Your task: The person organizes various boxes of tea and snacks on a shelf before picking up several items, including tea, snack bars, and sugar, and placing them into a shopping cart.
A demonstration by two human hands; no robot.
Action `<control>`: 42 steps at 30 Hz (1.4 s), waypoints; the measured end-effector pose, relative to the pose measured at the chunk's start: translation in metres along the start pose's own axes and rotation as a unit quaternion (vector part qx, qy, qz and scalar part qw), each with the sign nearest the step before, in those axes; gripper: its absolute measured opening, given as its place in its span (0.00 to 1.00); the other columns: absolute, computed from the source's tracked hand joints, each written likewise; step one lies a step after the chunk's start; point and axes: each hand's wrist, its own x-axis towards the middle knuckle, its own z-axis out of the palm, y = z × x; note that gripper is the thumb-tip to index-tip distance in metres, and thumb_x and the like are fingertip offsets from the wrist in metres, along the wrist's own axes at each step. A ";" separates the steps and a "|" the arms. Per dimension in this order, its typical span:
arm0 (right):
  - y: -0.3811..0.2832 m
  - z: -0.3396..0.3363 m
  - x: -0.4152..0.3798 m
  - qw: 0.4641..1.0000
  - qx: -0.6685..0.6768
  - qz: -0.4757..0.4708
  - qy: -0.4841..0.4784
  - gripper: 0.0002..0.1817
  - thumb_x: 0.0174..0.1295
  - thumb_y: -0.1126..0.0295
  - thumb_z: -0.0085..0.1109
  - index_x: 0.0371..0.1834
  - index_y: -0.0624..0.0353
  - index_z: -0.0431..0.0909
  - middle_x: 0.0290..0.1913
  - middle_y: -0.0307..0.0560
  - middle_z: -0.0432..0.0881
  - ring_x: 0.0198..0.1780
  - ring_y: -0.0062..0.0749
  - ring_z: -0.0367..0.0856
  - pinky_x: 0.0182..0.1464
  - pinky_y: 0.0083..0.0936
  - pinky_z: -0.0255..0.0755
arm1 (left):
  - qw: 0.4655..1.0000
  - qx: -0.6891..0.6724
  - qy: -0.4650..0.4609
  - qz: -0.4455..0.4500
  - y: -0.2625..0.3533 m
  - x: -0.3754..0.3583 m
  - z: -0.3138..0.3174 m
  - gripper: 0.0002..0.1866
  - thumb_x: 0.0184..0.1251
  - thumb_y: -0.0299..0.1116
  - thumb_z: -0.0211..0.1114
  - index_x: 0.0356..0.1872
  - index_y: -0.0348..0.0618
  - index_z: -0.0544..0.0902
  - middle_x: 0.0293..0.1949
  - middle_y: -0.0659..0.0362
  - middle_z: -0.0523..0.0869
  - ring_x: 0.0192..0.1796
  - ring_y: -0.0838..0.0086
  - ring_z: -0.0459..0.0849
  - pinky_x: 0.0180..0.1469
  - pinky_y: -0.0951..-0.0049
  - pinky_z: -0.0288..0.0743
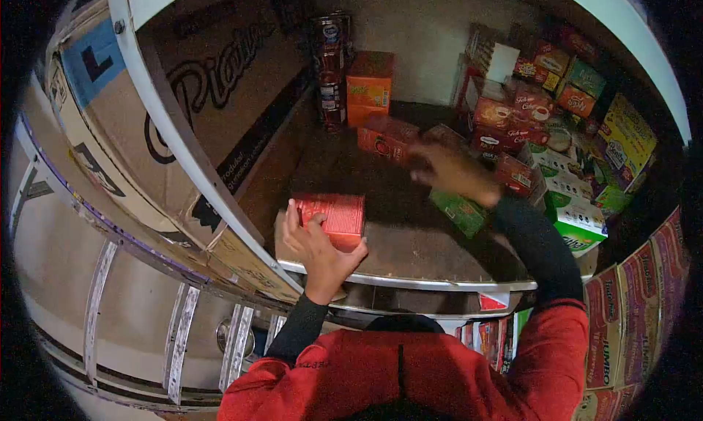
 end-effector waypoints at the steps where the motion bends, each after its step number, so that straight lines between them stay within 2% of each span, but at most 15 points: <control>1: -0.003 -0.004 0.026 0.986 0.095 0.113 -0.073 0.31 0.57 0.55 0.62 0.61 0.61 0.70 0.53 0.60 0.77 0.55 0.53 0.76 0.56 0.41 0.70 | 1.000 0.002 0.001 0.001 -0.003 0.001 -0.004 0.40 0.35 0.51 0.77 0.49 0.41 0.68 0.69 0.37 0.52 0.68 0.42 0.51 0.66 0.41 0.47; 3: 0.008 0.007 0.050 0.948 0.186 0.218 -0.140 0.34 0.55 0.57 0.64 0.63 0.59 0.68 0.56 0.59 0.76 0.57 0.52 0.74 0.57 0.41 0.69 | 0.999 -0.038 0.002 0.004 -0.010 0.005 -0.010 0.42 0.36 0.53 0.76 0.51 0.41 0.67 0.68 0.37 0.53 0.67 0.43 0.53 0.66 0.41 0.48; 6: 0.067 0.097 0.066 0.958 0.272 0.094 -0.009 0.37 0.51 0.62 0.67 0.66 0.56 0.64 0.58 0.56 0.75 0.60 0.48 0.73 0.58 0.40 0.69 | 0.997 -0.066 0.017 0.031 -0.020 0.001 -0.011 0.44 0.37 0.56 0.75 0.54 0.42 0.67 0.68 0.38 0.55 0.68 0.44 0.54 0.66 0.42 0.47; 8: 0.085 0.128 0.080 0.964 0.193 0.180 -0.043 0.38 0.50 0.66 0.66 0.67 0.54 0.64 0.59 0.55 0.74 0.60 0.44 0.73 0.59 0.37 0.68 | 0.997 -0.044 0.016 0.059 -0.026 -0.005 -0.007 0.45 0.37 0.57 0.74 0.55 0.42 0.67 0.68 0.39 0.55 0.68 0.44 0.54 0.66 0.42 0.48; 12: 0.058 0.078 0.107 0.930 0.278 0.204 -0.123 0.34 0.50 0.67 0.66 0.64 0.54 0.68 0.55 0.53 0.78 0.56 0.40 0.77 0.59 0.37 0.68 | 0.996 -0.023 0.021 0.078 -0.030 -0.009 -0.004 0.44 0.37 0.59 0.72 0.56 0.45 0.67 0.67 0.39 0.58 0.67 0.44 0.56 0.66 0.42 0.50; 15: 0.081 0.100 0.148 0.913 0.373 0.162 0.027 0.28 0.52 0.64 0.64 0.59 0.55 0.73 0.50 0.51 0.81 0.53 0.40 0.79 0.57 0.38 0.70 | 0.996 -0.034 0.016 0.076 -0.028 -0.009 -0.005 0.46 0.33 0.51 0.77 0.57 0.44 0.66 0.66 0.41 0.56 0.68 0.42 0.53 0.67 0.41 0.49; 21: 0.048 0.108 0.205 0.995 0.068 0.063 -0.029 0.30 0.54 0.51 0.61 0.57 0.57 0.74 0.47 0.52 0.83 0.48 0.45 0.82 0.51 0.38 0.73 | 0.997 -0.026 0.013 0.069 -0.027 -0.010 -0.004 0.47 0.32 0.51 0.77 0.57 0.43 0.67 0.64 0.42 0.59 0.67 0.43 0.55 0.66 0.42 0.50; 24: 0.015 0.095 0.203 0.928 0.350 0.092 -0.087 0.38 0.49 0.44 0.65 0.60 0.55 0.72 0.52 0.52 0.80 0.52 0.44 0.80 0.56 0.39 0.72 | 0.997 -0.013 0.011 0.070 -0.027 -0.010 -0.003 0.48 0.31 0.52 0.77 0.57 0.42 0.66 0.64 0.42 0.59 0.66 0.43 0.56 0.66 0.42 0.50; 26: -0.005 0.074 0.200 0.886 0.366 0.229 -0.168 0.44 0.45 0.39 0.68 0.64 0.52 0.69 0.59 0.53 0.76 0.59 0.44 0.75 0.57 0.40 0.72 | 0.998 -0.013 0.011 0.067 -0.028 -0.011 -0.002 0.48 0.31 0.52 0.77 0.57 0.42 0.66 0.64 0.42 0.59 0.66 0.44 0.56 0.66 0.42 0.50; 32: 0.017 0.057 0.214 0.900 0.186 0.213 -0.333 0.49 0.43 0.46 0.74 0.67 0.57 0.64 0.64 0.52 0.71 0.63 0.41 0.69 0.54 0.38 0.75 | 0.997 -0.020 0.012 0.068 -0.027 -0.009 -0.004 0.49 0.31 0.53 0.78 0.57 0.42 0.67 0.64 0.42 0.60 0.66 0.44 0.57 0.65 0.41 0.51; 36: 0.054 0.085 0.220 0.883 0.307 0.187 -0.303 0.43 0.46 0.52 0.74 0.64 0.60 0.67 0.60 0.50 0.74 0.61 0.38 0.71 0.55 0.33 0.73 | 0.997 -0.016 0.016 0.073 -0.028 -0.009 -0.004 0.48 0.32 0.54 0.78 0.57 0.42 0.67 0.64 0.41 0.60 0.65 0.44 0.57 0.65 0.41 0.51; 37: 0.098 0.135 0.244 0.867 0.408 -0.069 -0.277 0.38 0.49 0.55 0.72 0.62 0.59 0.69 0.58 0.48 0.76 0.59 0.36 0.72 0.56 0.31 0.72 | 0.997 -0.015 0.016 0.071 -0.028 -0.009 -0.004 0.48 0.32 0.54 0.78 0.57 0.42 0.67 0.64 0.41 0.60 0.65 0.44 0.57 0.65 0.41 0.51; 39: 0.104 0.142 0.251 0.783 0.480 -0.321 -0.231 0.34 0.51 0.57 0.70 0.61 0.57 0.71 0.56 0.47 0.77 0.58 0.34 0.73 0.56 0.29 0.70 | 0.998 -0.017 0.015 0.062 -0.028 -0.010 -0.003 0.47 0.33 0.55 0.77 0.57 0.42 0.68 0.63 0.42 0.61 0.66 0.44 0.57 0.66 0.41 0.51; 41: 0.054 0.079 0.225 0.899 0.370 0.059 -0.228 0.28 0.54 0.61 0.68 0.59 0.56 0.73 0.55 0.45 0.78 0.56 0.34 0.74 0.59 0.28 0.67 | 0.998 -0.016 0.026 0.063 -0.030 -0.011 0.000 0.47 0.32 0.56 0.77 0.56 0.43 0.68 0.64 0.41 0.62 0.66 0.44 0.58 0.65 0.43 0.52; 42: 0.060 0.083 0.222 0.898 0.371 0.057 -0.229 0.28 0.54 0.61 0.68 0.59 0.56 0.73 0.55 0.45 0.78 0.56 0.34 0.74 0.59 0.28 0.67 | 0.997 -0.017 0.037 0.064 -0.031 -0.011 0.001 0.47 0.31 0.57 0.78 0.56 0.44 0.69 0.64 0.41 0.62 0.66 0.43 0.59 0.65 0.44 0.53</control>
